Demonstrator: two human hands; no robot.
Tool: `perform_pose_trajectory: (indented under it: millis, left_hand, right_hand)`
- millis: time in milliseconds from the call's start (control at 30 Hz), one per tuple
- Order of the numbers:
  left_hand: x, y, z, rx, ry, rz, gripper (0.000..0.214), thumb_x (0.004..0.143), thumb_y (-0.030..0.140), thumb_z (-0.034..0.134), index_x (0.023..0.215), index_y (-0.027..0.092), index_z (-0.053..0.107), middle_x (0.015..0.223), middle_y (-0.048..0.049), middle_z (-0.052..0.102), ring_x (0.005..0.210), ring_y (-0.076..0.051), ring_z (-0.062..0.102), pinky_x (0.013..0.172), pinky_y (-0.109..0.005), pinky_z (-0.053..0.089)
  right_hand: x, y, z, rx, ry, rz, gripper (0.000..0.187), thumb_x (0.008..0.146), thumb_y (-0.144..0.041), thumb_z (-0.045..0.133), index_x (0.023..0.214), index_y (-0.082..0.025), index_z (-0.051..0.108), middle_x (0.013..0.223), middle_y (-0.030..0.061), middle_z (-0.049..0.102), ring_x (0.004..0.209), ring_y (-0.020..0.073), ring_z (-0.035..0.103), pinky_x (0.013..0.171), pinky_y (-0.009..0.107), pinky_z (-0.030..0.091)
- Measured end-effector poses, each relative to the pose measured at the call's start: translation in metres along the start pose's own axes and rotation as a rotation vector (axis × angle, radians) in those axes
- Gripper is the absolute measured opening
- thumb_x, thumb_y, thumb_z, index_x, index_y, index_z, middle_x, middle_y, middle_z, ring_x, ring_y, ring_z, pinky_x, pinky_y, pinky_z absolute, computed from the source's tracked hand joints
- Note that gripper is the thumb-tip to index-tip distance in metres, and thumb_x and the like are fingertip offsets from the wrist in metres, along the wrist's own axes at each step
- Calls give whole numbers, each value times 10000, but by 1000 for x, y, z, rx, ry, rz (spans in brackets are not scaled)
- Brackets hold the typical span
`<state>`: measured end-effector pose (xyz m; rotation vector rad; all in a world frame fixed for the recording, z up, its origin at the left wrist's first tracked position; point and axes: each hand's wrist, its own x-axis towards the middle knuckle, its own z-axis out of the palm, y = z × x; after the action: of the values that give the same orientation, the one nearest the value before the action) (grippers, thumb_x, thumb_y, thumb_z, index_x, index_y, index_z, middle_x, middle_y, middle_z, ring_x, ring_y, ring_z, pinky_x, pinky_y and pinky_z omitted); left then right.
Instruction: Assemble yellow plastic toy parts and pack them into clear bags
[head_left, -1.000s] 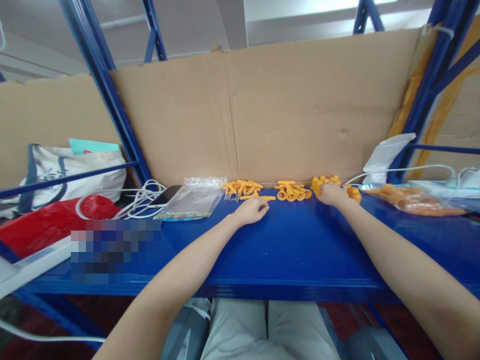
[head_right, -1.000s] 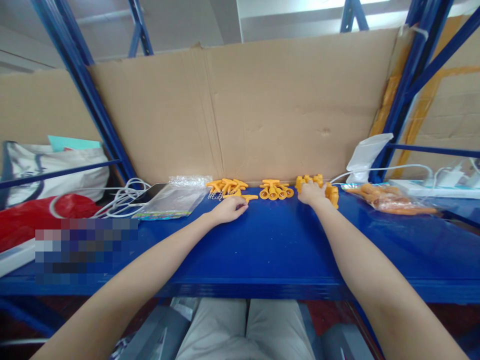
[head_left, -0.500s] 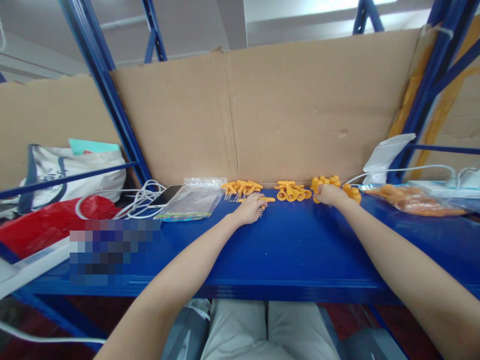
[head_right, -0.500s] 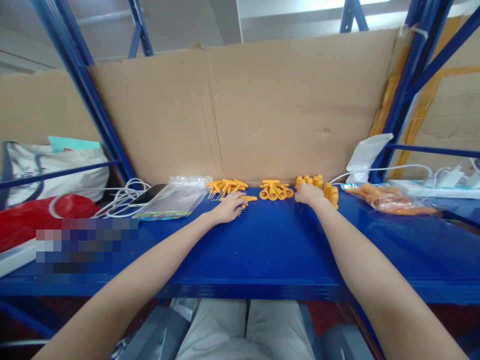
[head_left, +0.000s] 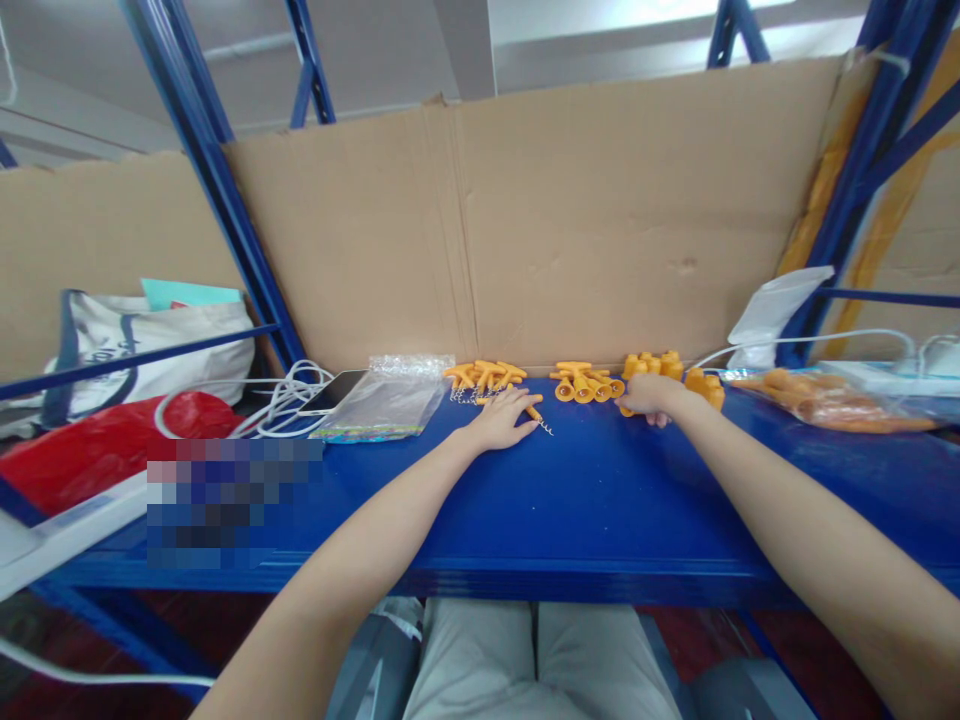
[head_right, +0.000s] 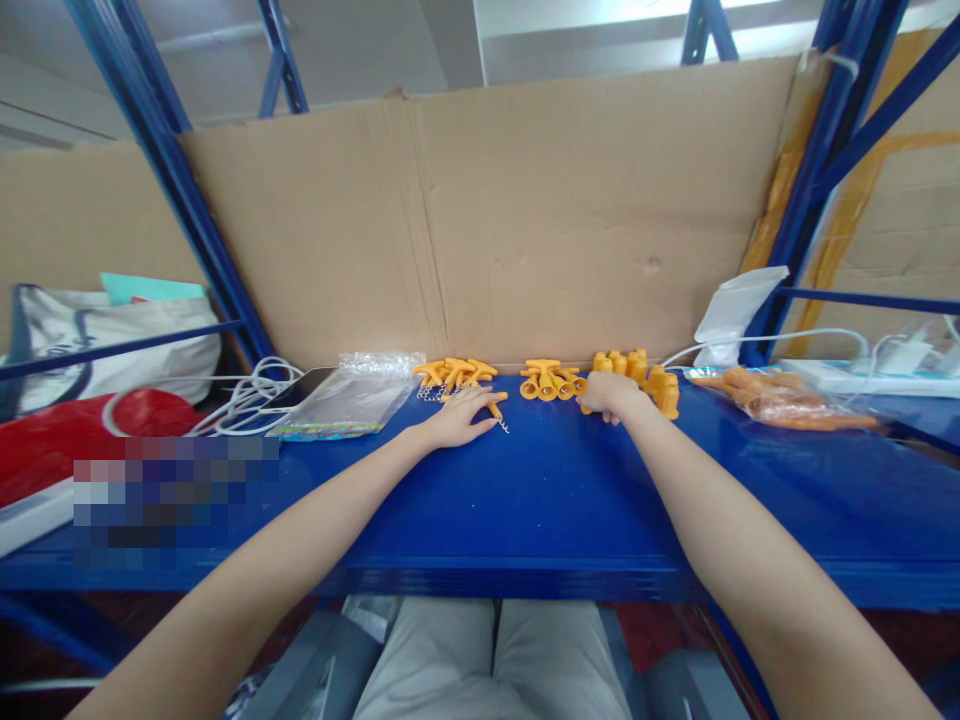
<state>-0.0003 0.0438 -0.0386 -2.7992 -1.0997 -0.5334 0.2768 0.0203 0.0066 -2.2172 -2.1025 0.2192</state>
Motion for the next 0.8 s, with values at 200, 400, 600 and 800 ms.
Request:
perform_pose_trajectory:
  millis: [200, 400, 600, 800]
  left_hand:
    - [3, -10, 1, 53, -93, -86, 460, 934, 328, 461, 1383, 233, 486, 1425, -84, 511, 1359, -266, 411, 1135, -466, 297]
    - [5, -30, 6, 41, -19, -161, 400, 901, 181, 448, 1279, 133, 569, 1347, -113, 585, 1266, -224, 524, 1113, -377, 362]
    - [9, -40, 11, -39, 50, -165, 336, 875, 92, 431, 1092, 183, 670, 1223, -81, 665, 1169, -216, 596, 1053, -378, 438]
    - [7, -32, 9, -21, 134, -105, 170, 888, 186, 514, 900, 160, 681, 1053, -96, 693, 1057, -234, 625, 992, -404, 464]
  right_hand:
    - [-28, -40, -8, -84, -165, 28, 403, 922, -411, 490, 750, -92, 667, 492, 122, 610, 533, 252, 658, 619, 389, 541]
    - [-47, -65, -8, -99, -187, -128, 403, 953, -409, 424, 744, -141, 640, 455, 53, 582, 395, 165, 568, 547, 325, 502]
    - [-49, -73, 0, -136, -82, -368, 265, 909, -318, 482, 873, -174, 702, 796, 79, 732, 715, 199, 695, 671, 291, 523]
    - [-37, -68, 10, -132, -10, -489, 486, 801, -70, 439, 1193, -222, 685, 1255, 55, 659, 1173, 225, 601, 1001, 326, 449]
